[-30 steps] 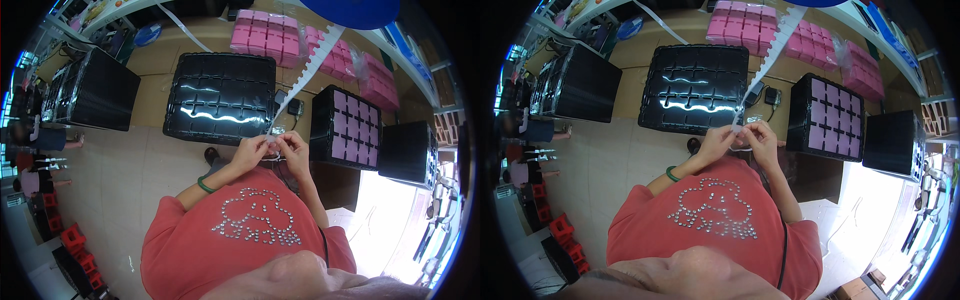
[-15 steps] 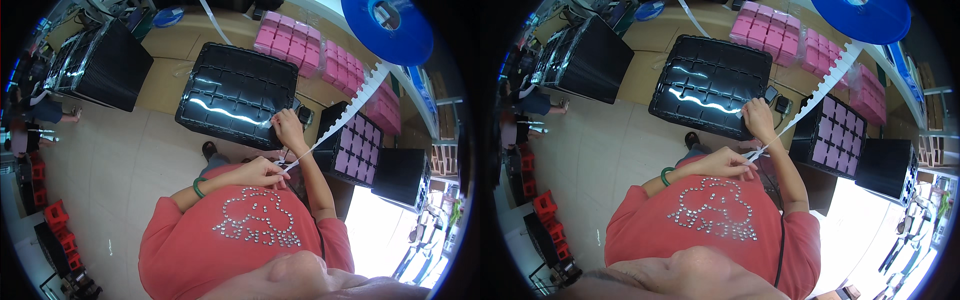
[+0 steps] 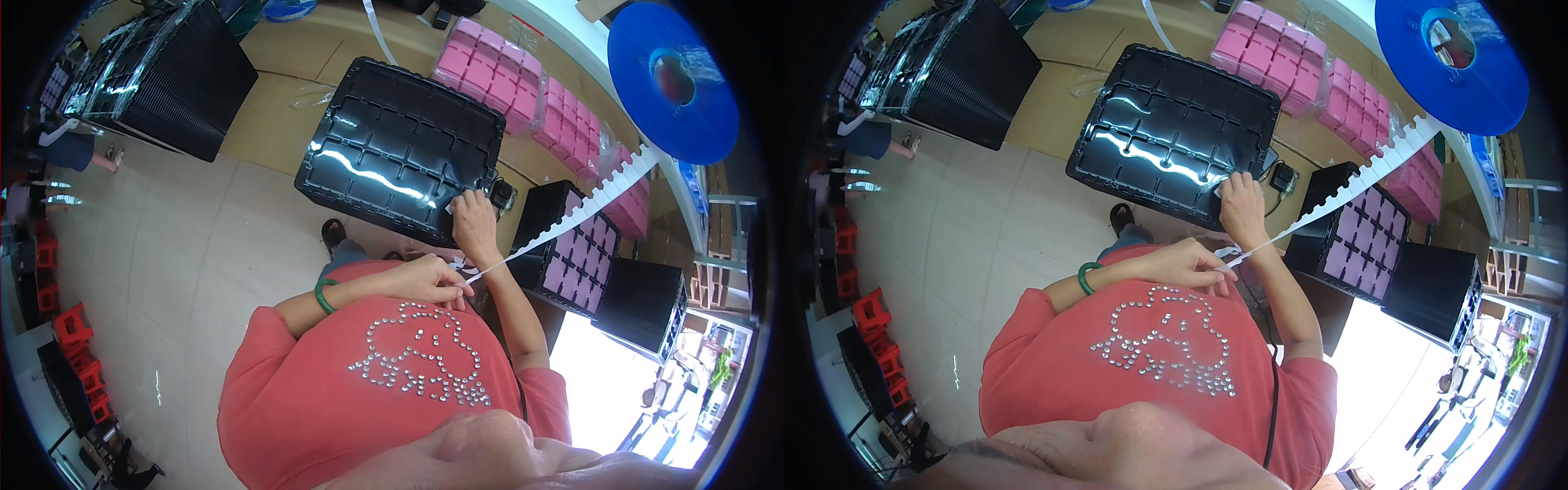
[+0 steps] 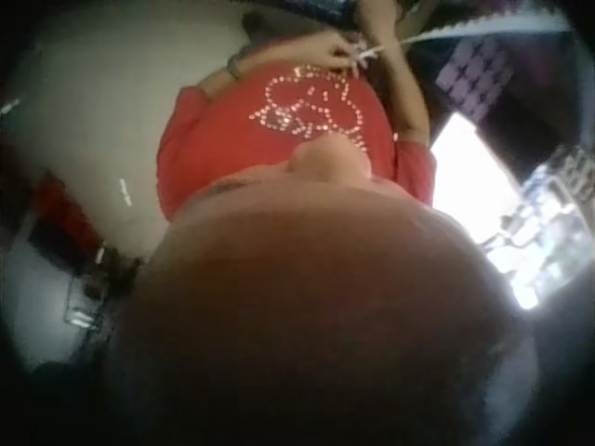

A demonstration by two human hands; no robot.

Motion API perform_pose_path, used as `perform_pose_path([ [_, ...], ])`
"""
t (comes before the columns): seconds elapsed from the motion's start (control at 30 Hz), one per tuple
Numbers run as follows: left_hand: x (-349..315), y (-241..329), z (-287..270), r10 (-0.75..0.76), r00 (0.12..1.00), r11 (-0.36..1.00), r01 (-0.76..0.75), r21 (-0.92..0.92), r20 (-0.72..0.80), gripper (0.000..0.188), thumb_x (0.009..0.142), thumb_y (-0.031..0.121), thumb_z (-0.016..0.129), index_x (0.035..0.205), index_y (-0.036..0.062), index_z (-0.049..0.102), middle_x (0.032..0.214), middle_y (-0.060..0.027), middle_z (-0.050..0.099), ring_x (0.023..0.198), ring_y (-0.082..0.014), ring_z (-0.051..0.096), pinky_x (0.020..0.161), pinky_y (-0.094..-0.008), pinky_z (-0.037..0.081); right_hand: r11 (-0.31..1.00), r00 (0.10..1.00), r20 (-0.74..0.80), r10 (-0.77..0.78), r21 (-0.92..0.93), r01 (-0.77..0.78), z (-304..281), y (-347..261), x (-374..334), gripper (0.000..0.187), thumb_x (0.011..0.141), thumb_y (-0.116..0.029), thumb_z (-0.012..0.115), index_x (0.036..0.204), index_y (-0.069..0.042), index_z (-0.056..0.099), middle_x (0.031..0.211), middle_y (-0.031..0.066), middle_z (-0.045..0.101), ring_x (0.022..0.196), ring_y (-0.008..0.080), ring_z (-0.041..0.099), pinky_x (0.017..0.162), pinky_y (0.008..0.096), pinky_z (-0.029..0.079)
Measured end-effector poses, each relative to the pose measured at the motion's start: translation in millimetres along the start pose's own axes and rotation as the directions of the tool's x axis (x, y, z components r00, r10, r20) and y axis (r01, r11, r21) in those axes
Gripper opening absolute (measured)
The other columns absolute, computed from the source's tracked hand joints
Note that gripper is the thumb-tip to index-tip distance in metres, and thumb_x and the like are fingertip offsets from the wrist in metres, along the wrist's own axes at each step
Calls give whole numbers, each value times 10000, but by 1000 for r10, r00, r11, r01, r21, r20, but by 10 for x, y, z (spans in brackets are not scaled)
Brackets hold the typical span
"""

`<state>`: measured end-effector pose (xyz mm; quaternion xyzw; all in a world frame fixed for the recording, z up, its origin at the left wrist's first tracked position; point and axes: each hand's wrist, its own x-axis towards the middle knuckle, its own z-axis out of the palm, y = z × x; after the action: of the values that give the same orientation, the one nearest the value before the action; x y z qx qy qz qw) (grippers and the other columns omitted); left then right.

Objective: The person places white component strips into black trays, then secures them with pink foam sheets by hand.

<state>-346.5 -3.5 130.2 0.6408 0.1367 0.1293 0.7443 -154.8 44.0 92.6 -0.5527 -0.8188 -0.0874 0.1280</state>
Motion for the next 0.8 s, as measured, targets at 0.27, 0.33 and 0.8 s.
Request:
perform_pose_path([
  [0.27,-46,35,-82,-36,998,999,36,14,49,283,979,119,523,1172,-28,669,948,-109,748,851,-159,731,780,-271,573,987,990,-56,126,108,-119,4,-90,-63,69,872,-107,622,866,-40,610,876,113,555,869,299,537,745,404,435],
  [0.33,-46,-23,-78,-17,999,998,20,-63,47,287,985,116,516,1178,-40,662,962,-118,746,849,-169,732,793,-276,570,977,987,-35,157,150,-150,-1,-101,-123,71,873,-110,633,874,-42,611,863,116,556,858,304,542,739,406,441],
  [0.8,-83,-52,-195,-90,996,868,82,-490,8,303,989,97,518,1195,-99,621,984,-204,719,865,-214,727,821,-277,565,907,916,24,400,-152,-392,-776,22,-1431,157,844,-161,738,909,-28,684,875,77,620,779,147,570,692,260,436],
])
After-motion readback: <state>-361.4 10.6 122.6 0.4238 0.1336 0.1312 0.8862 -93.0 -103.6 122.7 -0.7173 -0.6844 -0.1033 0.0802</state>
